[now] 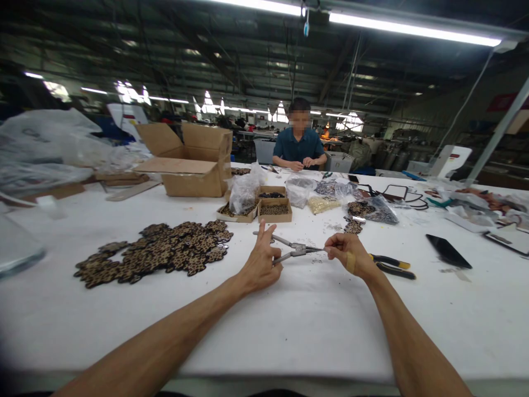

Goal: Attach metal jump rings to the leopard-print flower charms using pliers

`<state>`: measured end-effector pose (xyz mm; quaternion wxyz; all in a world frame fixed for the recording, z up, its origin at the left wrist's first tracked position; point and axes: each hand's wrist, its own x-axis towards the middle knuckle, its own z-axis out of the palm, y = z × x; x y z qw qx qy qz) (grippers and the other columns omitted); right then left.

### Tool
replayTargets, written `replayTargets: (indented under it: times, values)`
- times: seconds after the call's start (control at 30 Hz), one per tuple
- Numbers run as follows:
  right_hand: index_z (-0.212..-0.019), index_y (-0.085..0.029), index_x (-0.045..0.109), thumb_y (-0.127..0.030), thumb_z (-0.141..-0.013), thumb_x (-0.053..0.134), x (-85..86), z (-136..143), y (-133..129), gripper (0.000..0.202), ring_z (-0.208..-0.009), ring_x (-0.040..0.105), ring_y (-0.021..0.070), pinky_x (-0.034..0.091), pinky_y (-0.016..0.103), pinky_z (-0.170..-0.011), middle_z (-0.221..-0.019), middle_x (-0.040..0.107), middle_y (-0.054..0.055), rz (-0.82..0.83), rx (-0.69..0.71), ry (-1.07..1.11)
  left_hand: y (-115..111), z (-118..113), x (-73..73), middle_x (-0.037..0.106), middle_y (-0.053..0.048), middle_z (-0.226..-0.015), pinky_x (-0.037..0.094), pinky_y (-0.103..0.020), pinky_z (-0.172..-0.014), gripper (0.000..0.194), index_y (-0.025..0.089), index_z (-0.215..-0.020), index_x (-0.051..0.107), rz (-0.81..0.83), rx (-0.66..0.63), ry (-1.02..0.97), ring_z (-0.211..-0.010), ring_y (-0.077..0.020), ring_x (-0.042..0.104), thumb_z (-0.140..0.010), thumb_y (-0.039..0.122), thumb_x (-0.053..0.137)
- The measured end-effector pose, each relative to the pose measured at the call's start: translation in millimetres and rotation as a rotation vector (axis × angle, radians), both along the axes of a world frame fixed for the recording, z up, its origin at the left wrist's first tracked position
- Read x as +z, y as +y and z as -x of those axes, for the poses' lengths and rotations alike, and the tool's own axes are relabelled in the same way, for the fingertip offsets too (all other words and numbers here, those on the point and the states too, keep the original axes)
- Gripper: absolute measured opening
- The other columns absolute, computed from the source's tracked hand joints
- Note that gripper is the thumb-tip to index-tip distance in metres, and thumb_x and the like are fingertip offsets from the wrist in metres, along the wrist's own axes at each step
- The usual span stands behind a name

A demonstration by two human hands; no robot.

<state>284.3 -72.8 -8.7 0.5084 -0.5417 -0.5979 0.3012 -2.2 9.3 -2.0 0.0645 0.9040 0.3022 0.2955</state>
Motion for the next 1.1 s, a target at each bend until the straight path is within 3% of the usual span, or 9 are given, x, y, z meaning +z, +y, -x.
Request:
replayTargets:
  times: [0.67,1.1]
  values:
    - [-0.087,-0.018,0.070,-0.043,-0.077,0.080,4.9,4.8,-5.5,0.029,-0.071,0.061,0.0185,0.051,0.031,-0.066,-0.076,0.066,0.004,0.002,0.075,-0.020,-0.6,2.1,0.4,0.023,-0.007,-0.162,0.020,-0.056,-0.125,0.006,0.013,-0.062,0.067,-0.003,-0.006,0.011,-0.152,-0.0421,-0.003,-0.062,0.009,0.063]
    - [-0.090,-0.017,0.072,-0.034,-0.075,0.084,-4.0,1.0,-4.2,0.026,-0.074,0.060,0.0168,0.050,0.029,-0.067,-0.082,0.067,0.004,-0.026,0.106,0.035,-3.9,2.2,1.5,0.024,-0.013,-0.161,0.018,-0.058,-0.125,0.010,0.011,-0.065,0.068,-0.038,0.006,0.035,-0.152,-0.0427,0.000,-0.063,0.006,0.059]
